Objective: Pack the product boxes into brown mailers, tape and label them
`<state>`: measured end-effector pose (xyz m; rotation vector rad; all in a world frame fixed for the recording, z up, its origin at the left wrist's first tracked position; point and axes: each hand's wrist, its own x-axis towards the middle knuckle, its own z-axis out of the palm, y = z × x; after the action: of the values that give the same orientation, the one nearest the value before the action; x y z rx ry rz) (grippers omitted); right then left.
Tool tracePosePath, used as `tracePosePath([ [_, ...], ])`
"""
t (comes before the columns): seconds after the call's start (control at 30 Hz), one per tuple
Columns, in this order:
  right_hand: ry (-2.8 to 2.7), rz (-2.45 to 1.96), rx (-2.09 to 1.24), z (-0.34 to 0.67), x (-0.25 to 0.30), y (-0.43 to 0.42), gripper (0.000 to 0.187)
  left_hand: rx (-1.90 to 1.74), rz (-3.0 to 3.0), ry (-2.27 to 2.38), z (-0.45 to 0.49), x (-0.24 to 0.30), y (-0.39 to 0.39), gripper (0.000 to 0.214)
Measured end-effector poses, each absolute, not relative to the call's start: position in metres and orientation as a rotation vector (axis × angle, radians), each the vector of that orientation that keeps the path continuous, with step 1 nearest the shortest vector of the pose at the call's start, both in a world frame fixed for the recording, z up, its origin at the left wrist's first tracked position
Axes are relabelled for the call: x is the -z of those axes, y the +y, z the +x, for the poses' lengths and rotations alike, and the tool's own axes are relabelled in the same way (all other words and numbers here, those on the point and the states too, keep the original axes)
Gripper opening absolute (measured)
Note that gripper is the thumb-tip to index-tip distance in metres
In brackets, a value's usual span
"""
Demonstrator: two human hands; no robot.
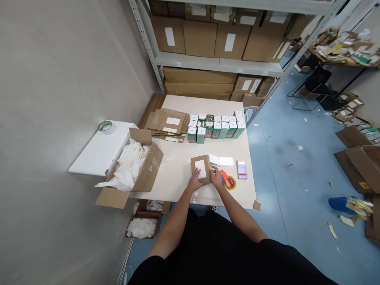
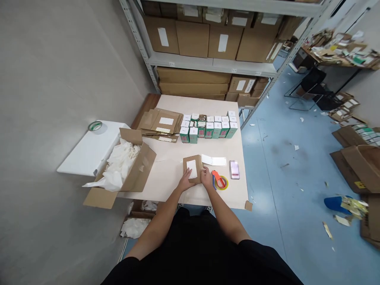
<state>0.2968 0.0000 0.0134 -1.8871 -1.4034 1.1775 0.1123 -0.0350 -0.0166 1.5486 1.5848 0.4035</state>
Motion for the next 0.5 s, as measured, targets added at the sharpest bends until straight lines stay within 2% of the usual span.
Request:
tracePosePath([
  [0.17, -1.476, -1.681, -1.250, 0.256, -0.015, -0.006, 0.038, -0.558, 1.200, 1.612, 0.051, 0.015, -0.058, 0.094],
  [0.27, -1.375, -1.865, -1.093, 0.237, -0.006, -0.016, 0.053, -0.691, 1.065, 1.497, 0.033, 0.022, -0.073, 0.094],
  [0.37, -1.295, -1.893, -1.321, 0.224, 0.001, -0.027, 0.066, -0.835, 0.989, 1.373, 0.028, 0.028, -0.079, 0.093],
  [0.43, -1.270, -1.764, -1.494, 0.216, 0.003, -0.034, 0.061, -0.851, 0.965, 1.319, 0.027, 0.027, -0.077, 0.093],
  [0.5, -1.211, -1.678, -1.521, 0.211, 0.000, -0.037, 0.057, -0.799, 0.941, 1.277, 0.024, 0.022, -0.072, 0.094],
])
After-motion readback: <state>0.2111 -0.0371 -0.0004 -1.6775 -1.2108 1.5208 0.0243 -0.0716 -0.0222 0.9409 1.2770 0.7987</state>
